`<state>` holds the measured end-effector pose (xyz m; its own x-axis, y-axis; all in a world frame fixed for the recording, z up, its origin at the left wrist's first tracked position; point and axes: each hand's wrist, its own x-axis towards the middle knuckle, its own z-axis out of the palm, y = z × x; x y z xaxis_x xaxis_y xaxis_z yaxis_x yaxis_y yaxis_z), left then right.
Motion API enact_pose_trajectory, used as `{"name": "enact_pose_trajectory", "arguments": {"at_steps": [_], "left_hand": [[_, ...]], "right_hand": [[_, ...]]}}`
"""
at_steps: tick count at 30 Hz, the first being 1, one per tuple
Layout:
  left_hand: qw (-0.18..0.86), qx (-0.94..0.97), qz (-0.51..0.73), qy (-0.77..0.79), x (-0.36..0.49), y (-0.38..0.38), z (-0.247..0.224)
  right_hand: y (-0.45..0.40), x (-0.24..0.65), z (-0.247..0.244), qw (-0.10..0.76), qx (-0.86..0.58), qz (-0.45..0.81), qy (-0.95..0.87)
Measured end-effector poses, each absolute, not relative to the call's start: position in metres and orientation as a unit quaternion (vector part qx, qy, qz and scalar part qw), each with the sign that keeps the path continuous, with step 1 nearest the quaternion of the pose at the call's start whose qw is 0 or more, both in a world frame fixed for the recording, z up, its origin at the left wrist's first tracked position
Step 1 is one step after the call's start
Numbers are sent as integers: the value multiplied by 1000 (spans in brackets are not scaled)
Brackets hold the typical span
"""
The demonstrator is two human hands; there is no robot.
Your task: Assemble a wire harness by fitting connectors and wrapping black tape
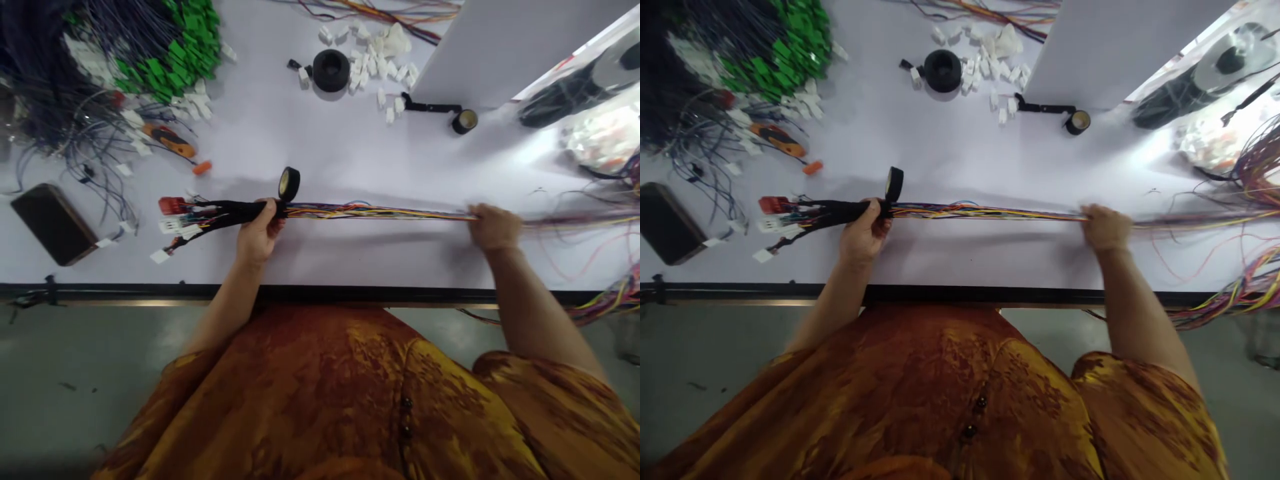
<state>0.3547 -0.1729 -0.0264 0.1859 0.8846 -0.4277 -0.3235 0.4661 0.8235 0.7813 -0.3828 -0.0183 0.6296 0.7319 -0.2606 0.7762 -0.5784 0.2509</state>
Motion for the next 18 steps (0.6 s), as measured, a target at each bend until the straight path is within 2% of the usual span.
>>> {"name": "enact_pose_trajectory", "arguments": {"at_steps": [5, 10, 11, 12, 15, 16, 18], "left_hand": [[718, 302, 410, 474, 353, -166, -26], [715, 345, 420, 440, 349, -163, -30], [715, 347, 423, 435, 347, -162, -30], [715, 349, 423, 433, 346, -162, -30], [709, 352, 412, 450, 346, -164, -28], [707, 352, 412, 454, 346, -164, -27], [704, 354, 415, 455, 347, -166, -26]], "right_hand": [[-445, 862, -18, 214, 936, -45, 275], [-437, 852, 6, 209, 934, -80, 279], [-428, 839, 14, 181, 927, -93, 315], [-418, 821, 22, 115, 905, -111, 393], [-382, 755, 38, -153, 809, -151, 547], [-369, 732, 39, -197, 782, -163, 569], [-343, 693, 35, -231, 736, -184, 609]]}}
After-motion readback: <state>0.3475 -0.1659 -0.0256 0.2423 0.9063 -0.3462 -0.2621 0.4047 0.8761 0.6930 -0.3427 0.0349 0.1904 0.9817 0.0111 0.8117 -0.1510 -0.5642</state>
